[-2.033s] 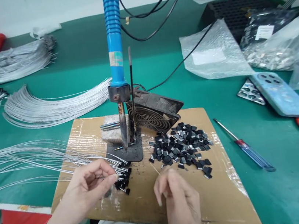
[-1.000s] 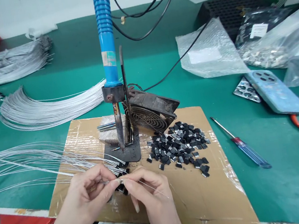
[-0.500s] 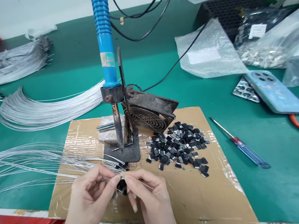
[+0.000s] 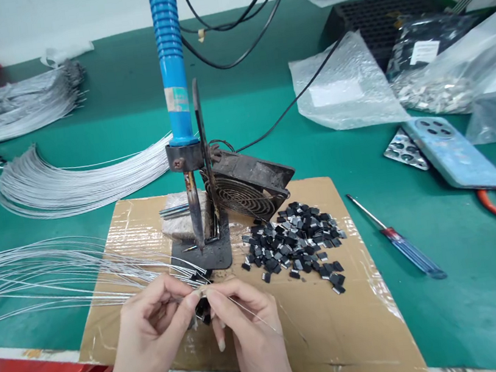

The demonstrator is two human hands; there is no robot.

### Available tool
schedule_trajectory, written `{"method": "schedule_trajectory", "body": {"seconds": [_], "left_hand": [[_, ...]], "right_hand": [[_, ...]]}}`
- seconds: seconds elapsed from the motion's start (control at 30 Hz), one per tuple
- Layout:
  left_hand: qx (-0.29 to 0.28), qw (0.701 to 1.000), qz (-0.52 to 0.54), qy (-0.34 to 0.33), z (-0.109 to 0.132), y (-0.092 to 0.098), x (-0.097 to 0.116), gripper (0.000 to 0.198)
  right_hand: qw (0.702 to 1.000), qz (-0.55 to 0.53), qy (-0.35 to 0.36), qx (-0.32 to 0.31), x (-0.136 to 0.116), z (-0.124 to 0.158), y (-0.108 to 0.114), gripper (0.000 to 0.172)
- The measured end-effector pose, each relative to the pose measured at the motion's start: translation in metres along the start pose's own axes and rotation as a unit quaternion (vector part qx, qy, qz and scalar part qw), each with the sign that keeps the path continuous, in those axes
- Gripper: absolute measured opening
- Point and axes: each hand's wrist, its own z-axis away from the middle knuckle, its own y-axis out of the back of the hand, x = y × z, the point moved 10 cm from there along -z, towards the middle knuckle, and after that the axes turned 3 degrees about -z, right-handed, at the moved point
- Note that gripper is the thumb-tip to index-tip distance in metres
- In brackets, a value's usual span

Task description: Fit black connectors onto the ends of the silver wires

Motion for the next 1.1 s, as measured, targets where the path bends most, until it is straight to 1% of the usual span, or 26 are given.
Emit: {"method": "schedule_trajectory", "body": {"seconds": [0.23,0.4,0.67,0.8,0.87,0.97,1.1], "left_hand": [[0.016,1.0,0.003,0.001,0.0,-0.001,0.0,0.022],[0.023,1.0,0.009,0.006,0.001,-0.001,-0.001,0.023],[0.037,0.998,0.055,0.013,-0.001,-0.001,0.004,0.021],[0.052,0.994,0.098,0.001,-0.005,0.004,0.01,0.019],[0.056,0.993,0.107,-0.002,-0.006,0.006,0.011,0.019],[0.056,0.993,0.108,-0.011,-0.007,0.007,0.011,0.019],[0.054,0.994,0.095,-0.023,-0.006,0.007,0.013,0.017]], "right_hand": [[1.0,-0.009,0.008,0.014,0.002,-0.001,0.001,0.011],[1.0,-0.009,0.009,0.023,0.003,0.001,0.003,0.013],[0.999,-0.023,0.005,0.035,0.005,0.0,0.001,0.011],[0.999,-0.029,0.011,0.036,0.0,0.0,0.004,0.018],[0.999,-0.012,0.015,0.032,-0.002,0.0,0.005,0.02],[0.999,0.033,0.033,0.022,-0.005,0.001,0.004,0.012],[0.996,0.062,0.053,0.027,-0.007,0.001,0.002,0.005]]}}
